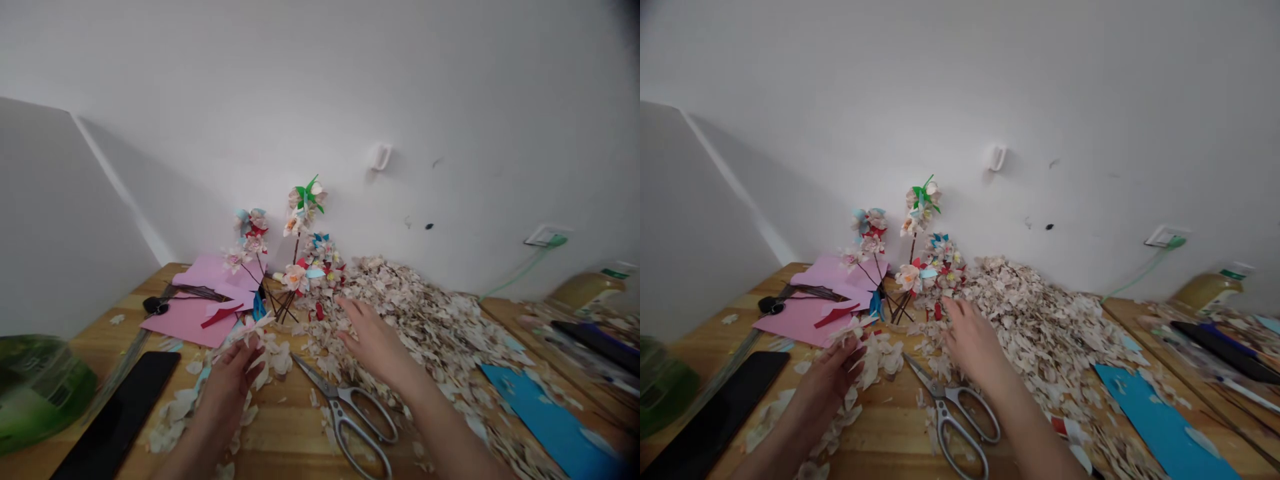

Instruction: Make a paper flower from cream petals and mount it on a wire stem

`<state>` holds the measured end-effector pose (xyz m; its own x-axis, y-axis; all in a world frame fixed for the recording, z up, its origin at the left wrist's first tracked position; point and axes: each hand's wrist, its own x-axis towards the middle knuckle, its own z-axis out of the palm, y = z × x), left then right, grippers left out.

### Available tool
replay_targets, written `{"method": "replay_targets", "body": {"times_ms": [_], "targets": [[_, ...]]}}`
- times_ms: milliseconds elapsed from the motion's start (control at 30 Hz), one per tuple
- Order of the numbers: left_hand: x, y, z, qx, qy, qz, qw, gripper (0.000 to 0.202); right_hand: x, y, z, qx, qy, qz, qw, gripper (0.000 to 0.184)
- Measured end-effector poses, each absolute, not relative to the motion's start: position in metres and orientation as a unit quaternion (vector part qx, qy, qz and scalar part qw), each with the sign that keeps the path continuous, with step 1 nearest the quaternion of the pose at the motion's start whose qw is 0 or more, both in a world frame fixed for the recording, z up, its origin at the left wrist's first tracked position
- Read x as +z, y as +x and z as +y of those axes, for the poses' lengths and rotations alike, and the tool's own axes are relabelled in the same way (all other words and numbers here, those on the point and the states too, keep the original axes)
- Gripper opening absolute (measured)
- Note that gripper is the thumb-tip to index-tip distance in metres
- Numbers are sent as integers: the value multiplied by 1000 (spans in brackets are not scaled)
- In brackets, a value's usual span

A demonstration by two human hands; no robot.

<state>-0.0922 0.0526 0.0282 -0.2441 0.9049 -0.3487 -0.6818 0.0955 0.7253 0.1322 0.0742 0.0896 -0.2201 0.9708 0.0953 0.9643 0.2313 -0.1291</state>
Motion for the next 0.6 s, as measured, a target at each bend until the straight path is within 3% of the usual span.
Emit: {"method": "replay_targets", "body": {"times_ms": [100,367,600], "targets": [[27,-88,52,654,121,440,604,18,67,140,43,79,-625,-776,45,26],[25,-80,55,643,125,449,608,21,-2,148,0,147,-671,-727,-5,46],[21,-76,53,644,142,467,589,19,-13,148,3,168,-688,-704,53,34]]}}
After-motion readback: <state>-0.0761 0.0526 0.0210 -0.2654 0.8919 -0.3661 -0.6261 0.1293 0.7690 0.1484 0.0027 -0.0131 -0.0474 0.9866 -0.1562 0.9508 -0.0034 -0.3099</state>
